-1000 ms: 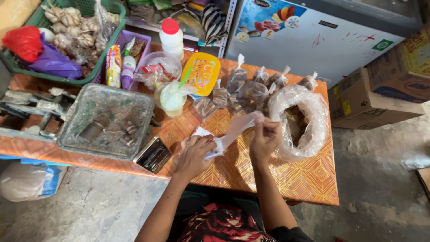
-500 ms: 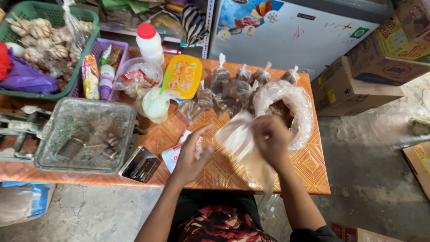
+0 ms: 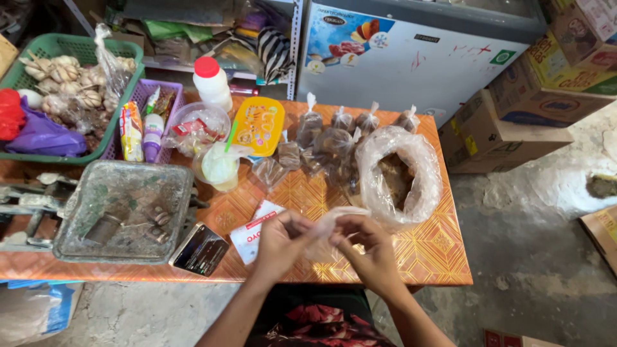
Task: The person repeatedly scoops a brown granular substance from a large plastic bag into small clear plastic bags, ties each bag, and places it on the table. The person handles the bags by hand without using tools.
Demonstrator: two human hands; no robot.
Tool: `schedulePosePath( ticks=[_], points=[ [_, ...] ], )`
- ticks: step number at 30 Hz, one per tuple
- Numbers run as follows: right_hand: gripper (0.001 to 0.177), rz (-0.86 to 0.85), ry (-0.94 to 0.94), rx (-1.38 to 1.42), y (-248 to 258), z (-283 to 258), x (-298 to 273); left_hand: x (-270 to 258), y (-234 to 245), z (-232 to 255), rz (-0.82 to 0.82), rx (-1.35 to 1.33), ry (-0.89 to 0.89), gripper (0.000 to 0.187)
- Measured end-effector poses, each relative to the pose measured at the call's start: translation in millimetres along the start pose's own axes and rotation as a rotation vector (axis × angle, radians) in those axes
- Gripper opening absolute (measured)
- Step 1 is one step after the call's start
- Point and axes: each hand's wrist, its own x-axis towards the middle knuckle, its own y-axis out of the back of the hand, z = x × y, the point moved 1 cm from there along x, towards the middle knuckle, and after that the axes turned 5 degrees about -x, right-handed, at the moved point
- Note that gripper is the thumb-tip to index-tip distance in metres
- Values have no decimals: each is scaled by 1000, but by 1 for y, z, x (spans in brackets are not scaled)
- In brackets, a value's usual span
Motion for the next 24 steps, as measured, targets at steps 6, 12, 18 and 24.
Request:
schedulePosePath(
  ticks=[6,12,18,24],
  points=[
    [15,-104,-108,388,-2,38,-4,-17,-28,-8,-2,191,-108,22],
    [6,-262,-294,597,21,65,-1,-17,-8,-20,-196,115,56,30],
    [19,-192,-413,1228,-3,63,4,-13,-10,-45,70,401,-147,15],
    [34,117,60,196,-23,61,12,6,-1,-66,106,-575,259,19]
  ],
)
